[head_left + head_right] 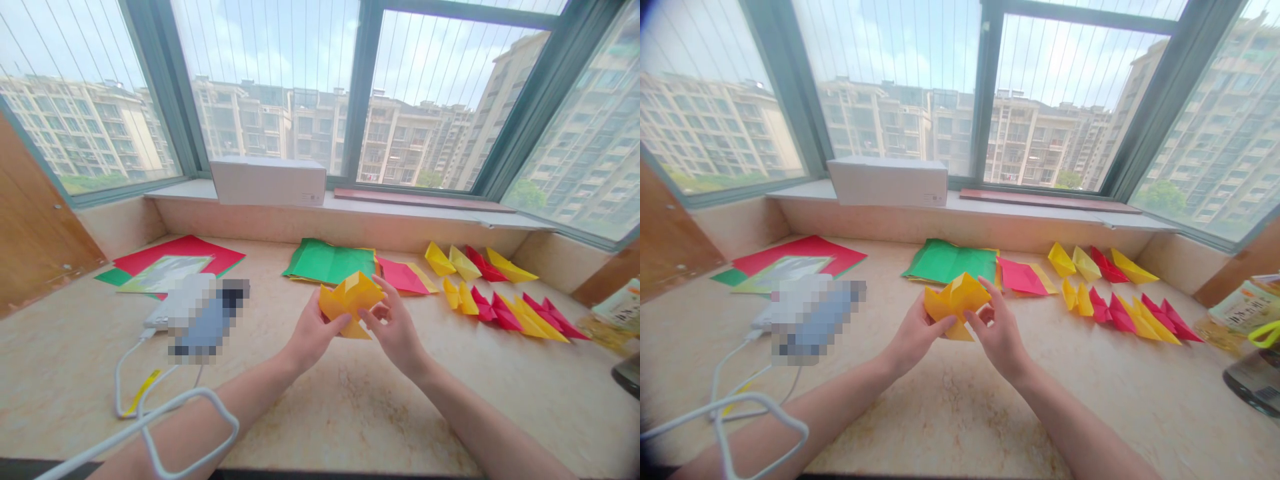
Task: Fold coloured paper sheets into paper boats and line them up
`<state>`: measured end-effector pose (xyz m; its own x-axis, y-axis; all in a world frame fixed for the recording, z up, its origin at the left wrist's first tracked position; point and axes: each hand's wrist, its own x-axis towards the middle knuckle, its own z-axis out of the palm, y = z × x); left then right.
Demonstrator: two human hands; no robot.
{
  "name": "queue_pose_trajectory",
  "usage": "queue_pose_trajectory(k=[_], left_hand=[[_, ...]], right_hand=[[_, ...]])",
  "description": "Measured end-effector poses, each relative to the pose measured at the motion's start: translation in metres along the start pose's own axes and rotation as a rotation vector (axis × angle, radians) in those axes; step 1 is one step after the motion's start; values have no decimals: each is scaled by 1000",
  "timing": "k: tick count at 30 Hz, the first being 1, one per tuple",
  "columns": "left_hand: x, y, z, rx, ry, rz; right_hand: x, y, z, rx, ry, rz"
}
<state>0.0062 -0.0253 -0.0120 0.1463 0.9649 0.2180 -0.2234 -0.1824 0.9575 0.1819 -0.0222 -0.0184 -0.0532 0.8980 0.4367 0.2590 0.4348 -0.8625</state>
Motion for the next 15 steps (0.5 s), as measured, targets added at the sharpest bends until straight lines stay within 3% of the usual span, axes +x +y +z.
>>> queue_pose_trajectory(k=[4, 9, 15], left_hand=[[5, 0, -5, 15, 58, 12], [6, 3, -4, -6, 45, -13], [5, 2, -6, 81, 60, -2]], right_hand=[[0, -1, -4, -81, 37, -44], [2, -2, -8, -79, 62, -97], [5, -6, -11, -188, -3, -267]])
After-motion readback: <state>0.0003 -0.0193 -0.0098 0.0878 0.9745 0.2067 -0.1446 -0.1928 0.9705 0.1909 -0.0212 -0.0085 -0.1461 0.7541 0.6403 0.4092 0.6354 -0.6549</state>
